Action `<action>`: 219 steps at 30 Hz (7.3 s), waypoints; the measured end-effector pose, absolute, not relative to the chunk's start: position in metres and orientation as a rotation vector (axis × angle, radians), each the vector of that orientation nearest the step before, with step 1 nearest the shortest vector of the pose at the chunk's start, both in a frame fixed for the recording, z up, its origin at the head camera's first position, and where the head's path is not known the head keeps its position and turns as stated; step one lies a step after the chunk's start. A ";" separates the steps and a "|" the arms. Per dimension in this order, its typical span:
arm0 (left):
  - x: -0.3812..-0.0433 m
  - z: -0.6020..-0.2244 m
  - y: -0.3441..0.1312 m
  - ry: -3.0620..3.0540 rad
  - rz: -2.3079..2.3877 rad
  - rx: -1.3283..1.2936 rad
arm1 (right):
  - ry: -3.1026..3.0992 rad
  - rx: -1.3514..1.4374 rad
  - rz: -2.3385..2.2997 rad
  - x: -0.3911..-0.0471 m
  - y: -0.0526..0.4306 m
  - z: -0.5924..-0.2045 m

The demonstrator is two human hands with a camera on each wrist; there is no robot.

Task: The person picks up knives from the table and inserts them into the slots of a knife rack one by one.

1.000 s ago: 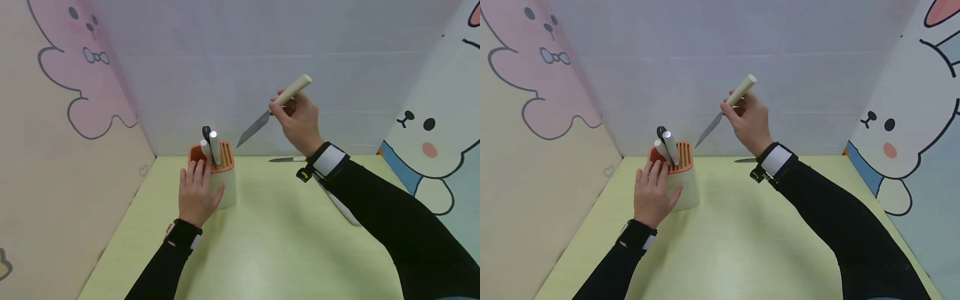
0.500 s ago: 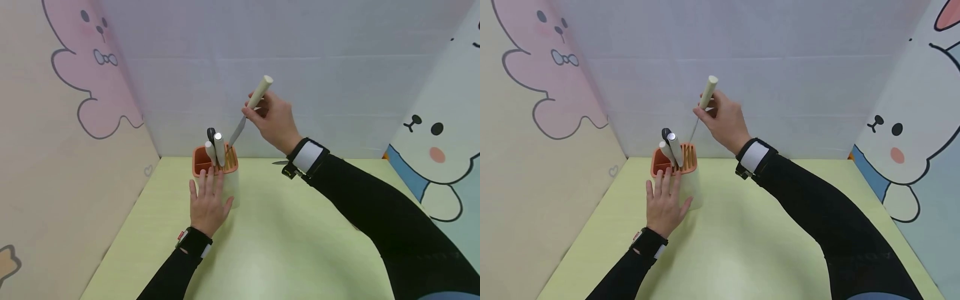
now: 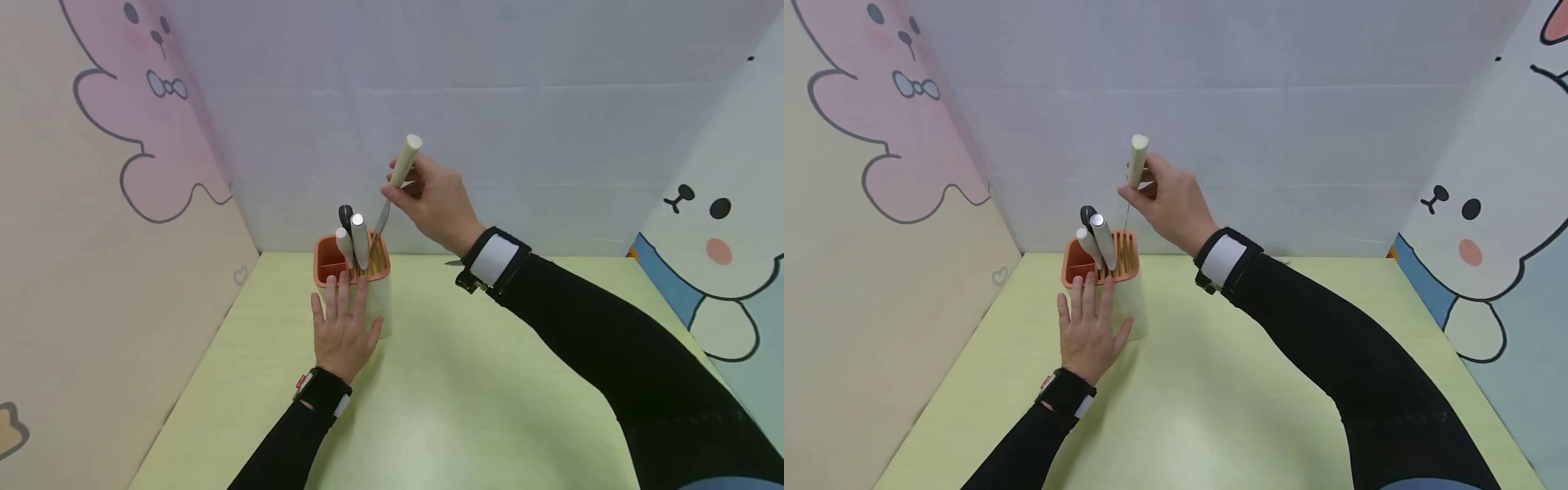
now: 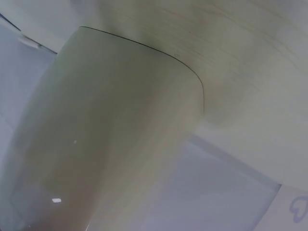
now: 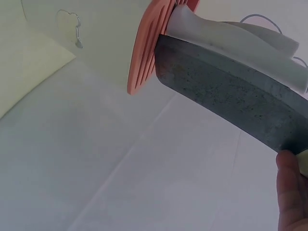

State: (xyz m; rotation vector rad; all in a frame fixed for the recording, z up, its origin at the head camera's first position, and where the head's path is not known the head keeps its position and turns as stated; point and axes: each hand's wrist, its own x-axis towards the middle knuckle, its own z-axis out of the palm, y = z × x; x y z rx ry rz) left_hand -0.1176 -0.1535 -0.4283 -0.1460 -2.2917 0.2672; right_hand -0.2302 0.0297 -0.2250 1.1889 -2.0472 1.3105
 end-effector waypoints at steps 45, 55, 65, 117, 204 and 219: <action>-0.118 -0.430 -0.154 -2.310 0.222 -0.213 | -2.330 1.372 1.307 -0.231 0.011 -0.243; -0.115 -0.431 -0.158 -2.317 0.211 -0.214 | -2.367 1.461 1.043 -0.232 0.002 -0.253; -0.116 -0.432 -0.157 -2.296 0.202 -0.214 | -2.414 1.430 1.028 -0.235 0.001 -0.265; -0.115 -0.436 -0.152 -2.304 0.202 -0.192 | -2.476 1.471 0.852 -0.240 -0.003 -0.298; -0.086 -0.434 -0.173 -2.206 0.113 -0.178 | -3.240 0.437 0.257 -0.328 0.128 -0.525; -0.088 -0.431 -0.174 -2.180 0.087 -0.178 | -3.193 0.594 0.160 -0.311 0.106 -0.523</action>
